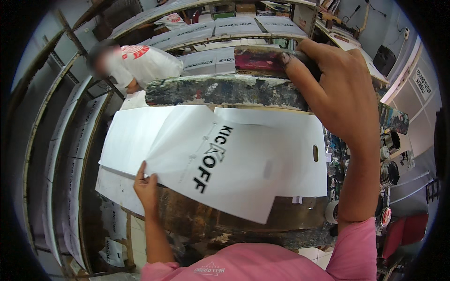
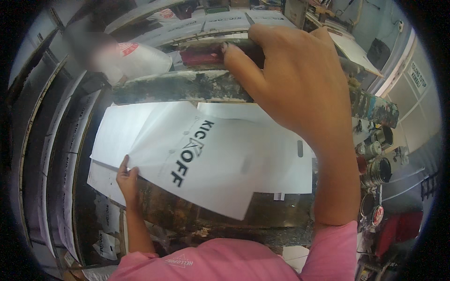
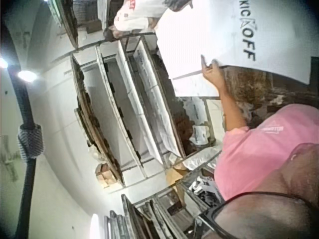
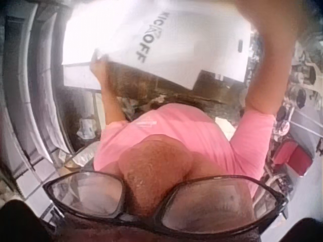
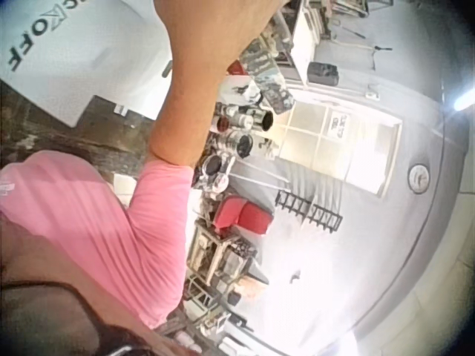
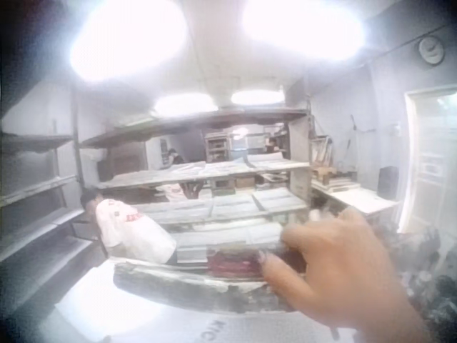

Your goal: The person performs screen printing on white bags by placing a bag under a screen frame, swiping a squeegee to apply ink, and lifting the frame to reveal the print.

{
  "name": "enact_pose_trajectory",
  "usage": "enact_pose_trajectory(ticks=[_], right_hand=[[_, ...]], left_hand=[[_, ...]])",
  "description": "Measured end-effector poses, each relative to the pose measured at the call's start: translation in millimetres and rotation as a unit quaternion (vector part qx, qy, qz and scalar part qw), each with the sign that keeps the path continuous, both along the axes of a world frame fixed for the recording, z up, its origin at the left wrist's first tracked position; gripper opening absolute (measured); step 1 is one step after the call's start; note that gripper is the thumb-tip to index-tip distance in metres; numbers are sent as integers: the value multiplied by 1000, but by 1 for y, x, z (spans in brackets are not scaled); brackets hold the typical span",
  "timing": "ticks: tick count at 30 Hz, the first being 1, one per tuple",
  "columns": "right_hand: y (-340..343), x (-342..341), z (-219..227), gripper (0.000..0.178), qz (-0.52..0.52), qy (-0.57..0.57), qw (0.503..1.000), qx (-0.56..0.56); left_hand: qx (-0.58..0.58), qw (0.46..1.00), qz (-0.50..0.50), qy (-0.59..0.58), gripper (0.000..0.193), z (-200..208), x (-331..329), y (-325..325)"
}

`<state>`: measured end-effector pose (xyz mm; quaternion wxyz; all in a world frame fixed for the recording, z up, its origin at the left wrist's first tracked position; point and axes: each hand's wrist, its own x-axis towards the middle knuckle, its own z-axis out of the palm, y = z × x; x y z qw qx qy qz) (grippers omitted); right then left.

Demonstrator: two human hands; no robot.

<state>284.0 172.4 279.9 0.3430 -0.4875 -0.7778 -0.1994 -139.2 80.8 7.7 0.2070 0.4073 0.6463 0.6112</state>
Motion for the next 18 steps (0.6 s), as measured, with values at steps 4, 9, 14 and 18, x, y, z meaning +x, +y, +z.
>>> enact_pose_trajectory(ticks=[4, 9, 14, 18], right_hand=[[-5, 2, -6, 41, 9, 2, 1000, 12], [-10, -6, -8, 44, 19, 20, 999, 18], [-9, -10, -6, 49, -10, 16, 1000, 13], [-31, 0, -30, 66, -33, -8, 999, -1]], left_hand=[[-98, 989, 46, 100, 67, -17, -108, 15], [-147, 916, 148, 343, 70, -42, -261, 32], [-31, 878, 164, 448, 80, -17, -204, 69], [32, 902, -415, -114, 87, 73, 81, 13]])
